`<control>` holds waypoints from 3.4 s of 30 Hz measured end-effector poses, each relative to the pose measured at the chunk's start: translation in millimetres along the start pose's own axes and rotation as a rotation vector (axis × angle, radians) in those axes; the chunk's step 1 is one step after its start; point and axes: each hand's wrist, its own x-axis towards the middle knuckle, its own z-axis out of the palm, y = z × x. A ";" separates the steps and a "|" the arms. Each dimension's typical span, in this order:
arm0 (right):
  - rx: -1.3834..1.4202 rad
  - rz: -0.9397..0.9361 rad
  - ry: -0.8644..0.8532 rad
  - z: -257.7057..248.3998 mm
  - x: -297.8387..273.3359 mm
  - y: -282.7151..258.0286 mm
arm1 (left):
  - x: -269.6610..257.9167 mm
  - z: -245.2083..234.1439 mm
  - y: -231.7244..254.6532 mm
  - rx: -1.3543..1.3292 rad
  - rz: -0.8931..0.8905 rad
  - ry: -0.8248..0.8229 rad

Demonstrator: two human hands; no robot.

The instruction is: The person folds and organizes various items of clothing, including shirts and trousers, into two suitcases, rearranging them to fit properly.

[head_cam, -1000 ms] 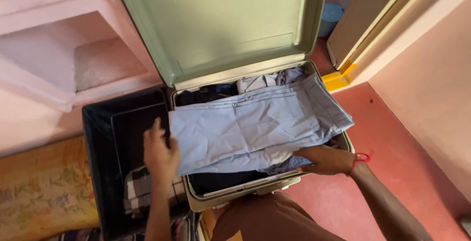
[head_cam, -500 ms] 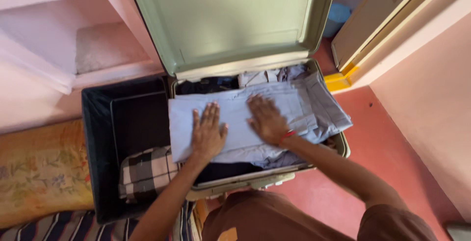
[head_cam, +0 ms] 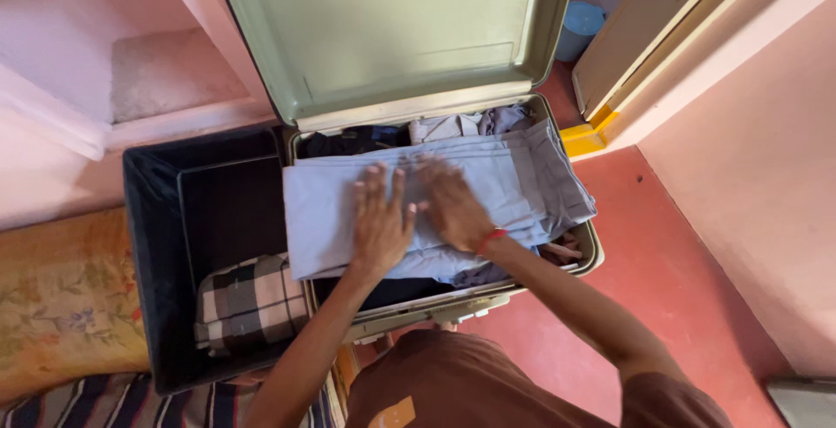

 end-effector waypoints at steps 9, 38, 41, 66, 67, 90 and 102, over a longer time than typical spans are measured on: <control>-0.508 0.267 -0.136 -46.6 -42.8 66.6 | -31.4 -18.9 -66.7 0.187 -0.105 -0.048; 0.023 0.515 0.293 -46.4 29.8 -86.8 | 8.3 -37.7 -33.8 -1.908 -0.527 -0.291; 0.062 0.244 0.143 -4.8 50.6 -146.8 | 13.1 -27.2 -67.7 -1.667 -0.566 -0.136; 0.066 0.196 -0.014 -35.0 3.2 -133.7 | 59.3 -40.8 -66.2 -0.443 0.156 0.131; 0.040 0.229 0.014 -28.1 -1.8 -132.1 | 71.2 -29.0 -61.3 -0.393 0.150 0.031; -0.205 0.089 -0.311 16.5 -27.6 -114.9 | 40.7 27.4 -74.2 -0.037 0.602 -0.072; -0.023 0.540 0.117 -66.5 -63.7 -50.3 | 87.9 8.7 0.2 -0.237 0.367 0.079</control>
